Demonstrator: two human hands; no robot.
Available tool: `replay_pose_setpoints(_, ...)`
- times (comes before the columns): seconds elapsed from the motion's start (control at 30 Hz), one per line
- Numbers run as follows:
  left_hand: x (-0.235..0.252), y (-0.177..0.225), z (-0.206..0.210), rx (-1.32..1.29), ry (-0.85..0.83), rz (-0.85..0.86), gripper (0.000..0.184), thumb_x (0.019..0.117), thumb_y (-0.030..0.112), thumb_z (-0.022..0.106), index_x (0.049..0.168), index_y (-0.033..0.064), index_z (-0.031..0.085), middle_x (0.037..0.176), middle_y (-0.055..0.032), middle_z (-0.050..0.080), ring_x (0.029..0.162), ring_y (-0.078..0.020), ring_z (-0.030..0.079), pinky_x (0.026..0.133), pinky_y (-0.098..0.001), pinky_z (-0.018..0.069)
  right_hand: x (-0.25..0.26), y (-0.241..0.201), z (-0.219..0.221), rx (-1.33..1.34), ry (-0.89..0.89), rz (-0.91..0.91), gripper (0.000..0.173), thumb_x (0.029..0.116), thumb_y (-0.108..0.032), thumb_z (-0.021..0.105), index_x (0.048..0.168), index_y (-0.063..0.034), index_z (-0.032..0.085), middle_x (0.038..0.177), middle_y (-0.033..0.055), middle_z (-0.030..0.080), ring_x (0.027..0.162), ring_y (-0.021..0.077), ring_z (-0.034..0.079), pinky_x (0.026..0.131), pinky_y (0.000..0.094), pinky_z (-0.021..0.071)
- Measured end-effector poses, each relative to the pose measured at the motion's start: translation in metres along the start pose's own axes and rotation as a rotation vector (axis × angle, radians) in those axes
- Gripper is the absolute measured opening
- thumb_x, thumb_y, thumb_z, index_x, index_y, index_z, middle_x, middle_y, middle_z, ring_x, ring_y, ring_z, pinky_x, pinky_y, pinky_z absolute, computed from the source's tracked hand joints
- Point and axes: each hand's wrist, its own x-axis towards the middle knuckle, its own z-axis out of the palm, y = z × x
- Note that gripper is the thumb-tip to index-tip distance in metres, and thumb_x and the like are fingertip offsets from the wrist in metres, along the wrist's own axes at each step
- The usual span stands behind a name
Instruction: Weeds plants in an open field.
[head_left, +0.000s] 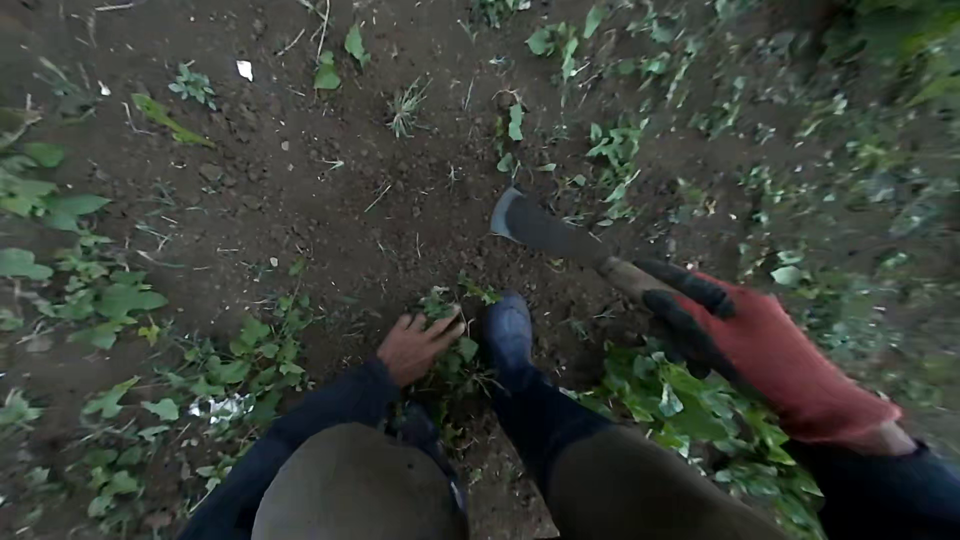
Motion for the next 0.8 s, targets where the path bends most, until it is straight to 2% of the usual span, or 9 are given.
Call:
replay_pose_setpoints(0.07, 0.022, 0.001, 0.005, -0.017, -0.185, -0.030, 0.075, 0.0925, 0.002, 0.065, 0.159, 0.0232, 0.039, 0.165, -0.0100, 0.039, 0.132, -0.0437, 0.053, 0.098, -0.0619, 0.0466, 0.001, 0.008, 0.002, 0.041, -0.010, -0.009, 0.046, 0.1038, -0.041, 0.054, 0.147, -0.0278, 0.056, 0.083, 0.0076, 0.069, 0.055, 0.0187, 0.062, 0.048, 0.0381, 0.0553)
replay_pose_setpoints(0.17, 0.007, 0.025, 0.005, -0.160, -0.397, -0.100, 0.054, 0.0869, 0.013, 0.073, 0.139, 0.0088, 0.060, 0.150, -0.0204, 0.051, 0.132, -0.0497, 0.049, 0.102, -0.0674, 0.0435, 0.001, 0.024, -0.004, 0.058, 0.000, -0.005, 0.046, 0.1020, -0.042, 0.055, 0.146, -0.0282, 0.058, 0.083, 0.0071, 0.069, 0.055, 0.0186, 0.061, 0.047, 0.0378, 0.0543)
replay_pose_setpoints(0.27, -0.025, 0.033, -0.025, -0.421, -0.815, -0.136, 0.079, 0.0891, 0.024, 0.079, 0.158, 0.0191, 0.042, 0.171, -0.0194, 0.018, 0.145, -0.0506, 0.037, 0.105, -0.0695, 0.0438, 0.003, 0.035, -0.007, 0.068, 0.014, 0.002, 0.049, 0.1002, -0.048, 0.055, 0.146, -0.0301, 0.057, 0.084, 0.0071, 0.069, 0.054, 0.0189, 0.062, 0.045, 0.0377, 0.0539)
replay_pose_setpoints(0.3, -0.026, 0.020, -0.041, -0.528, -0.830, -0.142, 0.074, 0.0896, 0.023, 0.079, 0.156, 0.0202, 0.047, 0.169, -0.0185, 0.024, 0.141, -0.0461, 0.046, 0.105, -0.0654, 0.0480, 0.005, 0.036, -0.005, 0.091, 0.026, -0.008, 0.050, 0.0996, -0.049, 0.056, 0.145, -0.0294, 0.058, 0.083, 0.0070, 0.069, 0.053, 0.0188, 0.062, 0.044, 0.0376, 0.0542)
replay_pose_setpoints(0.37, -0.008, -0.012, -0.083, -0.660, -0.590, -0.215, 0.038, 0.0961, 0.021, 0.071, 0.133, 0.0120, 0.069, 0.136, -0.0169, 0.065, 0.119, -0.0352, 0.066, 0.100, -0.0600, 0.0529, 0.012, 0.034, 0.005, 0.152, 0.071, -0.055, 0.049, 0.0997, -0.048, 0.056, 0.144, -0.0269, 0.060, 0.080, 0.0049, 0.068, 0.052, 0.0167, 0.061, 0.044, 0.0357, 0.0536)
replay_pose_setpoints(0.43, 0.028, -0.030, -0.102, -0.566, -0.275, -0.344, 0.029, 0.1032, 0.028, 0.060, 0.121, 0.0080, 0.072, 0.112, -0.0145, 0.074, 0.102, -0.0296, 0.072, 0.092, -0.0566, 0.0562, 0.020, 0.033, 0.019, 0.236, 0.113, -0.090, 0.046, 0.1012, -0.046, 0.055, 0.143, -0.0257, 0.059, 0.080, 0.0038, 0.069, 0.053, 0.0157, 0.061, 0.045, 0.0348, 0.0548)
replay_pose_setpoints(0.5, 0.066, -0.038, -0.077, -0.453, -0.052, -0.406, 0.033, 0.1002, 0.031, 0.066, 0.127, 0.0128, 0.070, 0.111, -0.0110, 0.071, 0.098, -0.0268, 0.070, 0.085, -0.0530, 0.0591, 0.031, 0.030, 0.032, 0.327, 0.150, -0.097, 0.044, 0.1025, -0.042, 0.054, 0.144, -0.0264, 0.059, 0.079, 0.0030, 0.069, 0.052, 0.0146, 0.060, 0.044, 0.0336, 0.0538)
replay_pose_setpoints(0.63, 0.097, -0.025, -0.021, -0.279, 0.024, -0.446, 0.039, 0.0947, 0.033, 0.072, 0.131, 0.0202, 0.069, 0.125, -0.0108, 0.066, 0.118, -0.0321, 0.061, 0.095, -0.0540, 0.0499, 0.034, 0.039, 0.033, 0.360, 0.146, -0.105, 0.046, 0.1025, -0.041, 0.053, 0.146, -0.0263, 0.057, 0.078, 0.0042, 0.066, 0.050, 0.0161, 0.058, 0.043, 0.0344, 0.0524)
replay_pose_setpoints(0.8, 0.089, -0.019, -0.002, -0.272, 0.221, -0.490, 0.023, 0.0980, 0.034, 0.067, 0.113, 0.0228, 0.080, 0.115, -0.0066, 0.070, 0.109, -0.0281, 0.063, 0.094, -0.0518, 0.0464, 0.027, 0.044, 0.029, 0.386, 0.157, -0.078, 0.050, 0.1014, -0.044, 0.055, 0.145, -0.0210, 0.057, 0.074, 0.0028, 0.064, 0.048, 0.0143, 0.056, 0.040, 0.0322, 0.0508)
